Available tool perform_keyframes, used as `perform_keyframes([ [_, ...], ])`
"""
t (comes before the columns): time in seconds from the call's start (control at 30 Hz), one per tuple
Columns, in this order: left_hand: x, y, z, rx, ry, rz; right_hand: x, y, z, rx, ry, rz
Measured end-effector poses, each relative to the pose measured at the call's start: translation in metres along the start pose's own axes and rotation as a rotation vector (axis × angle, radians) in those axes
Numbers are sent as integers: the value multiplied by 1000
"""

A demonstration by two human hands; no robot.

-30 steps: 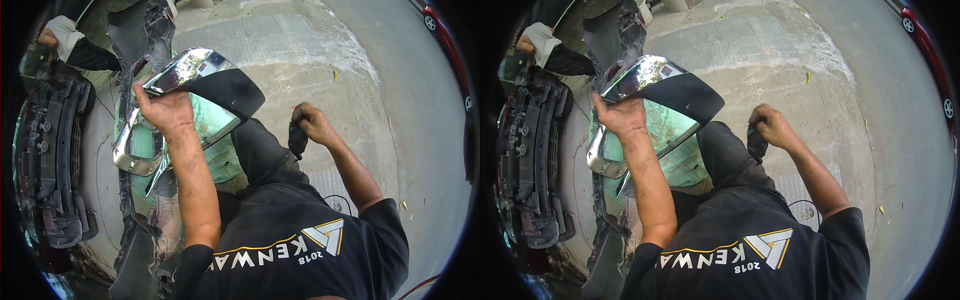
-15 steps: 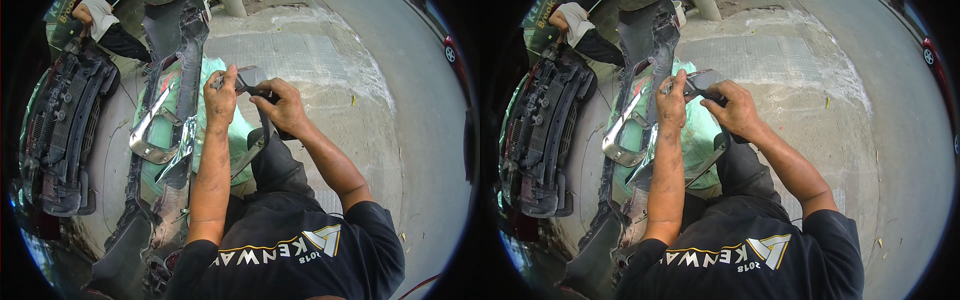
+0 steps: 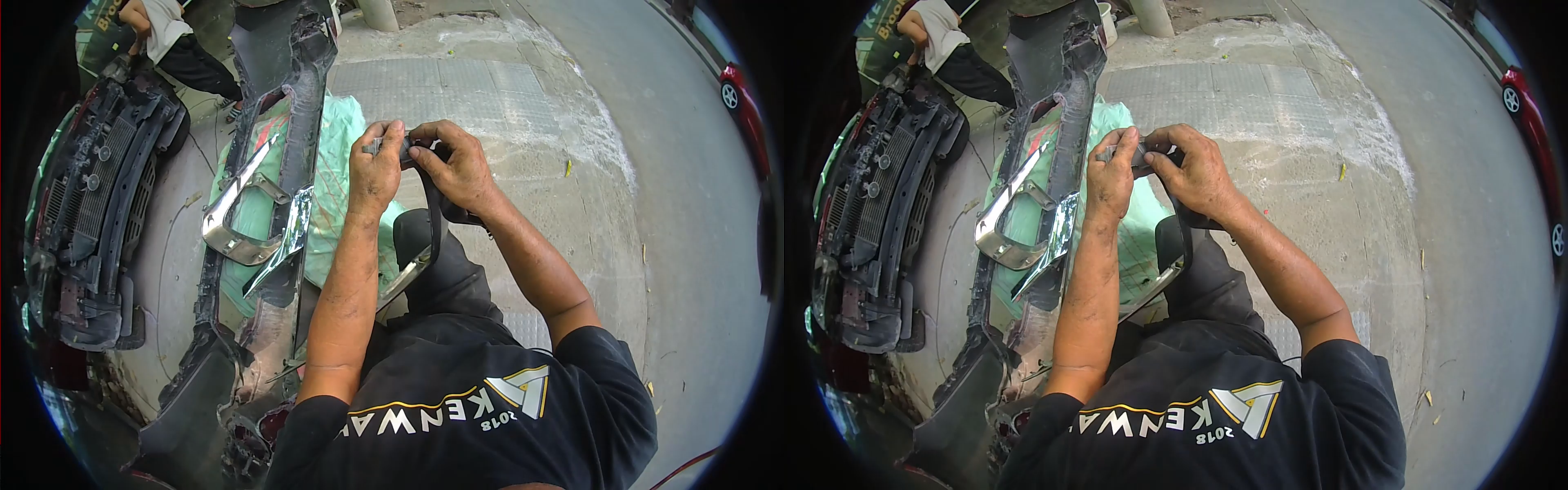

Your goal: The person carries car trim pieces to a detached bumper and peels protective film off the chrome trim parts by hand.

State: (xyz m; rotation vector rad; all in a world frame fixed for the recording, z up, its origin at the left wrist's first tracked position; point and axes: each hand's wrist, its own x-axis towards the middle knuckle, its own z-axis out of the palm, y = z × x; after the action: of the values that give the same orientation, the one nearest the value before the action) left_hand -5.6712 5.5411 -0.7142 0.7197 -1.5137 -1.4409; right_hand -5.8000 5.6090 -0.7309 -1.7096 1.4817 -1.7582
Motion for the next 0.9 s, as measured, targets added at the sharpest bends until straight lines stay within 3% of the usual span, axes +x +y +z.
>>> perform_keyframes([
  [0.4, -9, 3, 7, 255, -12, 138, 12, -16, -14, -93, -89, 29],
  [0.6, -12, 0, 13, 229, 23, 162, 7, -9, -10, -281, -44, -281],
  [0.9, -7, -6, 8, 216, 60, 167, 2, -2, -9, -175, -134, -253],
])
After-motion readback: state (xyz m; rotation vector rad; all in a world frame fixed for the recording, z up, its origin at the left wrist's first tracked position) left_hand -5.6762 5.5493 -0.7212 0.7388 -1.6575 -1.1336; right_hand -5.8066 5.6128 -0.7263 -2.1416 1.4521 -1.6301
